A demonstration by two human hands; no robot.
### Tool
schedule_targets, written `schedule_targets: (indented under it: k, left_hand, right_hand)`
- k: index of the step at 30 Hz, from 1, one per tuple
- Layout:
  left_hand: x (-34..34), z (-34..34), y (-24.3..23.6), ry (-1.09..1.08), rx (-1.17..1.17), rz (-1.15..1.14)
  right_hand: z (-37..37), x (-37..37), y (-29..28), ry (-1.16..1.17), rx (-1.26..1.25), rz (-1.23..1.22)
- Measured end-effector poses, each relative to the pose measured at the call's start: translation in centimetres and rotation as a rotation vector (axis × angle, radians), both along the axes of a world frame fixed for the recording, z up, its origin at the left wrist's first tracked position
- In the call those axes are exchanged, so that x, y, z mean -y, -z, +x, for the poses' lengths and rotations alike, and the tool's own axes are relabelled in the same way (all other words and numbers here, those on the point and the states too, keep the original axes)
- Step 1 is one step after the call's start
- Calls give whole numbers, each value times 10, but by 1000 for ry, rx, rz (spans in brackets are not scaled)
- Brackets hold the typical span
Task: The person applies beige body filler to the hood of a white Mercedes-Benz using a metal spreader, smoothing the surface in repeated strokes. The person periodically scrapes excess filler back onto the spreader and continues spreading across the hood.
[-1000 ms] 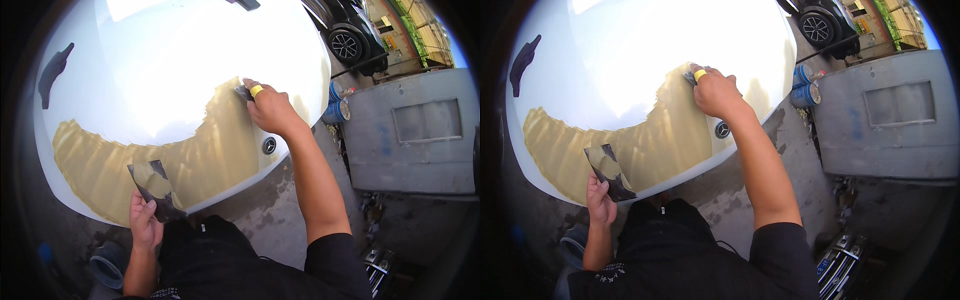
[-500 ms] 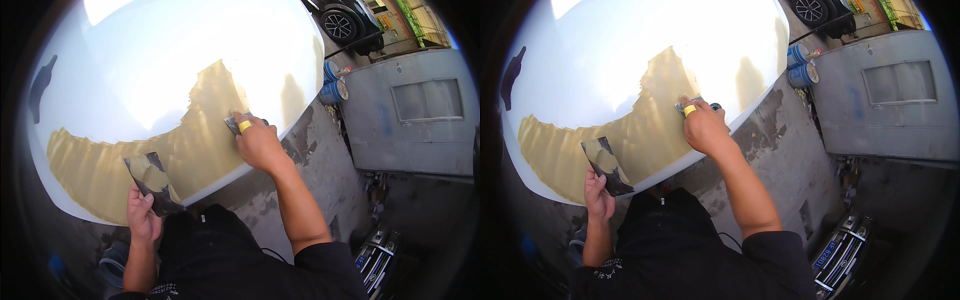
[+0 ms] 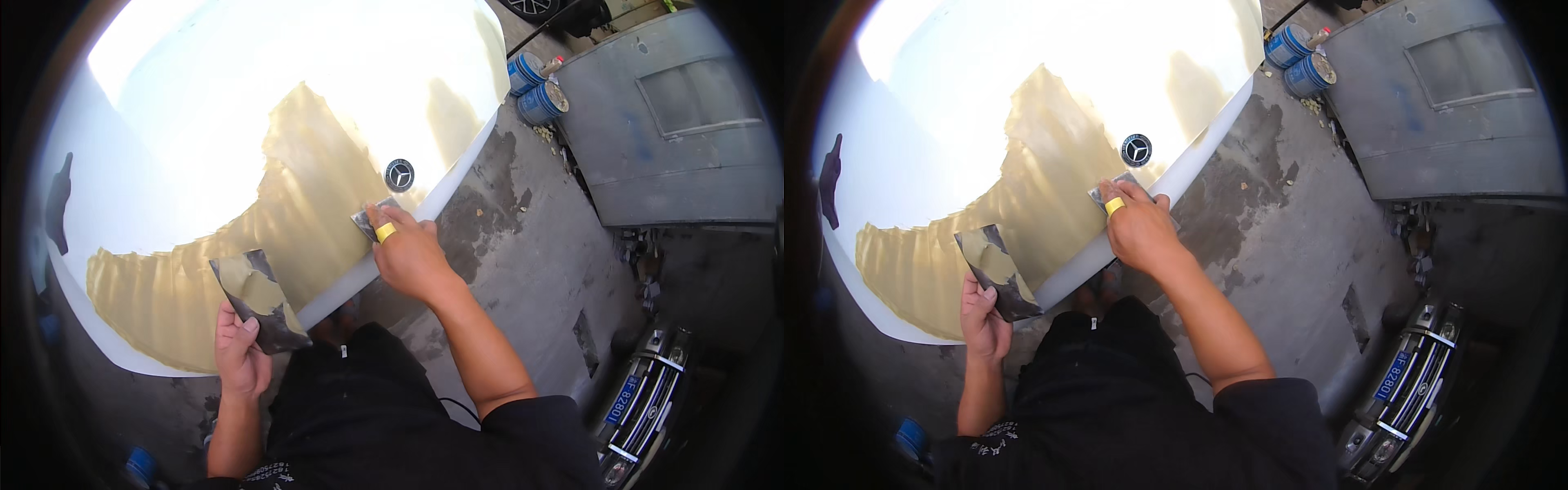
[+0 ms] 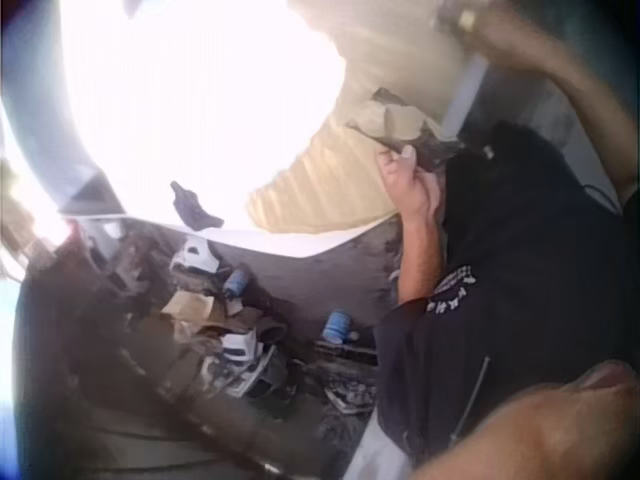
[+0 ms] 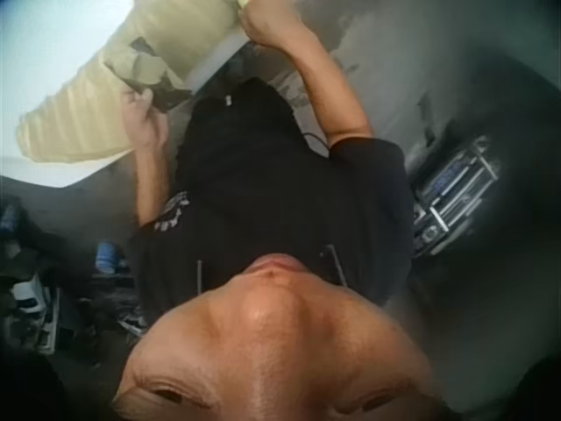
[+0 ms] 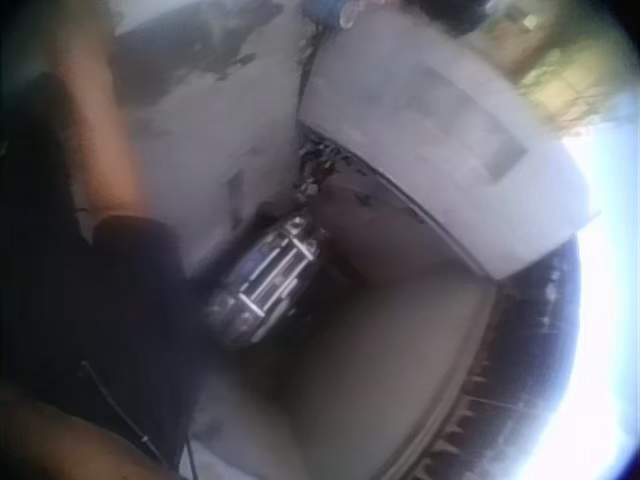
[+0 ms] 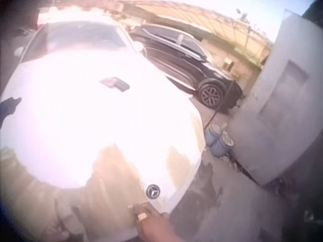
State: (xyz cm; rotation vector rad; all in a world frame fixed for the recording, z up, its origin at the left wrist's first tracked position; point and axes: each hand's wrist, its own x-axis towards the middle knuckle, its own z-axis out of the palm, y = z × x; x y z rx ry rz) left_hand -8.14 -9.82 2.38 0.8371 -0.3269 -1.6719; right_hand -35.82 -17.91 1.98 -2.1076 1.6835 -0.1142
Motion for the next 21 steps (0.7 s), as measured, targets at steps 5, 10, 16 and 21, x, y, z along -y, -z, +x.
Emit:
schedule_targets:
  k: [5, 10, 16, 21]
  left_hand:
    - [-3, -2, 0, 46, 25, -4]
    - [-1, -12, -4, 64, 28, 6]
    - [3, -31, -1, 108, -34, 37]
    - [1, -61, -1, 104, -98, 95]
  right_hand:
    - [-11, -19, 8, 17, 36, -46]
    - [-26, -35, 8, 19, 14, -32]
    - [-49, -67, 20, 7, 150, -65]
    - [-6, -110, -25, 160, 1220, 30]
